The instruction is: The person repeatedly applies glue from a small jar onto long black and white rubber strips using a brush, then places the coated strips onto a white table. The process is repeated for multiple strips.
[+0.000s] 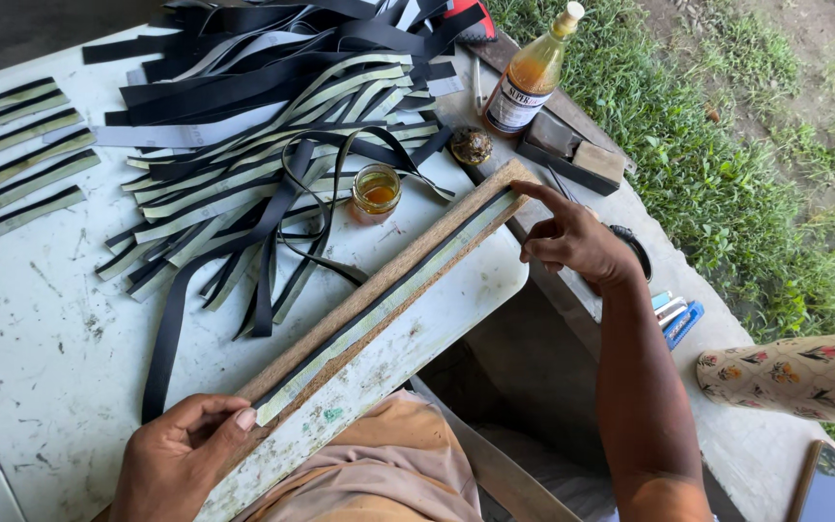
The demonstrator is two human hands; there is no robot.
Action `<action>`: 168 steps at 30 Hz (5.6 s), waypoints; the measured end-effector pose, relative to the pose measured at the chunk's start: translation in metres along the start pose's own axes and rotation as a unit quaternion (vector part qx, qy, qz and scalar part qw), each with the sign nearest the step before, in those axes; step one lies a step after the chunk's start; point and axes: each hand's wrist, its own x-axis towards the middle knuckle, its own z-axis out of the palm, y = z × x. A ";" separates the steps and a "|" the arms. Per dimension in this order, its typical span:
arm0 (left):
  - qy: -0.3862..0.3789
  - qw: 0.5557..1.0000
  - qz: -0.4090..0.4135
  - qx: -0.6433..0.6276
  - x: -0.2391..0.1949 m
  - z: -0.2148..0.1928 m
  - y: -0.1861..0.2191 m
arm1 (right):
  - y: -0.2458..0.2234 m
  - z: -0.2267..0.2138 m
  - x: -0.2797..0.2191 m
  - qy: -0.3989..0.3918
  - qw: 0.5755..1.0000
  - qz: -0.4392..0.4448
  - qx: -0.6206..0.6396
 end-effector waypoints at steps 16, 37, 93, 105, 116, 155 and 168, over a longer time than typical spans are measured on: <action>-0.005 0.999 -0.023 -0.031 -0.011 -0.001 0.019 | -0.032 0.052 -0.020 -0.006 0.972 -0.032 -0.233; -0.012 0.999 0.037 0.031 -0.024 -0.001 0.040 | -0.109 0.112 -0.003 0.156 0.851 -0.303 -0.401; 0.020 0.993 0.119 0.010 -0.024 -0.004 0.046 | -0.097 0.127 -0.020 0.197 0.807 -0.295 -0.472; 0.048 0.993 0.106 0.016 -0.025 -0.003 0.054 | -0.098 0.126 0.084 0.125 0.814 -0.205 -0.530; 0.069 0.984 0.147 0.072 -0.028 -0.002 0.061 | -0.084 0.169 -0.082 -0.271 0.961 0.005 -0.056; 0.092 0.956 0.278 0.018 -0.027 -0.002 0.032 | -0.074 0.274 -0.102 -0.032 0.845 -0.231 -0.481; 0.159 0.918 0.341 0.122 -0.045 0.009 0.021 | -0.077 0.279 -0.106 -0.055 0.843 -0.265 -0.464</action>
